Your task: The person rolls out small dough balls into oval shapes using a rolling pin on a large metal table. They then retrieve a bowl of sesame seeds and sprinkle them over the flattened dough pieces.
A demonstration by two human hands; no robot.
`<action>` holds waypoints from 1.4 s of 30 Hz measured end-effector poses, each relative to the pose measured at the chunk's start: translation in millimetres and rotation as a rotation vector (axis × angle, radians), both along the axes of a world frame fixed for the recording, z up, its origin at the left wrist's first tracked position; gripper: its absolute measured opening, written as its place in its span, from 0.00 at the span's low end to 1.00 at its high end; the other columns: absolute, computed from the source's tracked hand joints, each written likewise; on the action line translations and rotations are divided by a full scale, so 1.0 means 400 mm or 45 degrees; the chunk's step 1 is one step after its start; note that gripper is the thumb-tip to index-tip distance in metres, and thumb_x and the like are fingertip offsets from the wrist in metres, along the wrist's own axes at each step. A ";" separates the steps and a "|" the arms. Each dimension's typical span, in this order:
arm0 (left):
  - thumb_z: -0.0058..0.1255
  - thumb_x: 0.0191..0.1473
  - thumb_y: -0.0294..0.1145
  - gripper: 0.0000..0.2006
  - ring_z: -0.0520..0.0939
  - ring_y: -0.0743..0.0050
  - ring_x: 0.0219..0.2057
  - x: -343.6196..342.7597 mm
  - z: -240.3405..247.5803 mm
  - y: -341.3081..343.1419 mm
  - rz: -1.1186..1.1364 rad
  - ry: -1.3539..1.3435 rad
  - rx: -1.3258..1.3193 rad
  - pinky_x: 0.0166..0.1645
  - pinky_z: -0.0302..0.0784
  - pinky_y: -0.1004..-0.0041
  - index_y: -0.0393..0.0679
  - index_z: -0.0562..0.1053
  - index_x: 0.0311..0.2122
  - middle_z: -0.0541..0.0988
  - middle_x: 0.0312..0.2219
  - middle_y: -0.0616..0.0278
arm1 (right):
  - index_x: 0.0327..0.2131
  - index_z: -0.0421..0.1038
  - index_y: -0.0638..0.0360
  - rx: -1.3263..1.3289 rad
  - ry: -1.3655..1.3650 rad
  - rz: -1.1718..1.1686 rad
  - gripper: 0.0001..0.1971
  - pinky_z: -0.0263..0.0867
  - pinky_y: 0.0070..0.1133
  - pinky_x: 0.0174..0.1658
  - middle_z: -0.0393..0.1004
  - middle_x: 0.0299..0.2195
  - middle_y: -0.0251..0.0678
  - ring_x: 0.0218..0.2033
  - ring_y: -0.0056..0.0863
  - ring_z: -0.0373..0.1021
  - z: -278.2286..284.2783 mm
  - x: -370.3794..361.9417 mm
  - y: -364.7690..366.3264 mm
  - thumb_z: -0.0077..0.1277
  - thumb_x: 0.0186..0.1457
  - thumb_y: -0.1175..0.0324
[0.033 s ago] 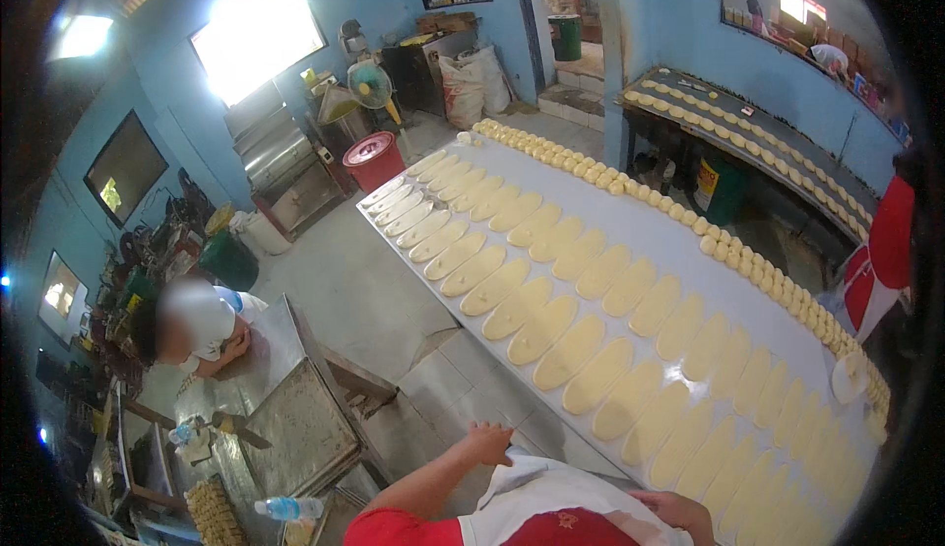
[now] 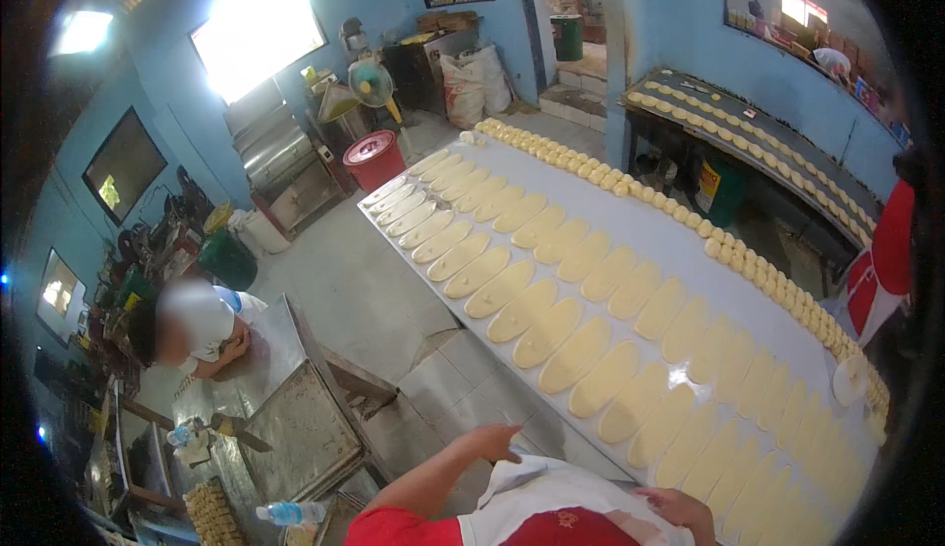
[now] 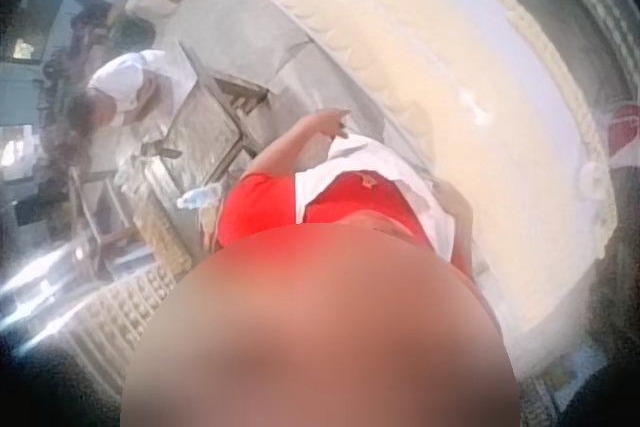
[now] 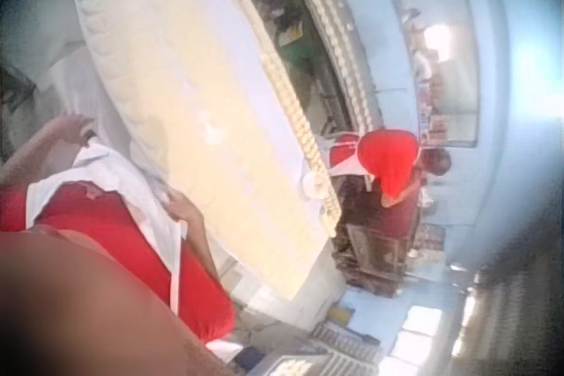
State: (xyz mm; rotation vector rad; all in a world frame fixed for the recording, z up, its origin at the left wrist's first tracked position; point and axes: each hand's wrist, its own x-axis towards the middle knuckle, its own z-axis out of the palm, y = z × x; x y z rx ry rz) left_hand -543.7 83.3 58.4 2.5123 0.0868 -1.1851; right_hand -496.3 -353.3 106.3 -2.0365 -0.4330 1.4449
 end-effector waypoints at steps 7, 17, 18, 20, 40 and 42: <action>0.63 0.53 0.47 0.47 0.74 0.40 0.57 0.097 -0.069 0.278 0.086 -0.442 -0.360 0.60 0.70 0.53 0.40 0.52 0.70 0.71 0.57 0.39 | 0.61 0.66 0.64 0.155 -0.167 -0.540 0.31 0.70 0.26 0.54 0.76 0.53 0.42 0.49 0.28 0.74 -0.043 0.112 0.341 0.63 0.57 0.64; 0.63 0.47 0.33 0.44 0.78 0.41 0.51 0.197 -0.177 0.802 0.232 -0.478 -0.417 0.54 0.76 0.54 0.41 0.57 0.69 0.78 0.49 0.43 | 0.60 0.66 0.67 0.223 -0.379 -0.675 0.26 0.69 0.22 0.54 0.75 0.52 0.39 0.48 0.25 0.73 0.061 0.396 0.744 0.56 0.58 0.77; 0.62 0.46 0.31 0.43 0.78 0.42 0.51 0.214 -0.232 0.864 0.248 -0.531 -0.451 0.54 0.76 0.54 0.41 0.58 0.68 0.79 0.48 0.43 | 0.60 0.66 0.67 0.242 -0.398 -0.670 0.26 0.69 0.22 0.53 0.75 0.52 0.39 0.48 0.26 0.73 0.075 0.419 0.803 0.57 0.58 0.77; 0.59 0.45 0.25 0.38 0.78 0.43 0.52 0.234 -0.350 1.021 0.407 -0.508 -0.396 0.54 0.76 0.55 0.41 0.64 0.64 0.79 0.49 0.44 | 0.60 0.66 0.66 0.310 -0.337 -0.505 0.26 0.69 0.23 0.54 0.75 0.52 0.40 0.48 0.27 0.73 0.100 0.471 0.930 0.58 0.58 0.74; 0.49 0.63 0.43 0.19 0.80 0.64 0.33 -0.263 -0.700 2.071 2.448 -0.181 -0.662 0.40 0.76 0.64 0.39 0.74 0.50 0.80 0.35 0.61 | 0.63 0.63 0.62 0.617 -0.152 0.795 0.35 0.62 0.35 0.63 0.69 0.59 0.51 0.60 0.47 0.67 -0.119 0.674 2.667 0.55 0.60 0.48; 0.55 0.61 0.40 0.18 0.77 0.69 0.27 -0.213 -0.702 2.314 2.607 -0.185 -0.727 0.34 0.75 0.68 0.37 0.72 0.49 0.77 0.28 0.64 | 0.62 0.64 0.62 0.509 -0.161 0.656 0.35 0.63 0.33 0.62 0.70 0.58 0.51 0.59 0.45 0.68 -0.145 0.713 2.803 0.57 0.59 0.49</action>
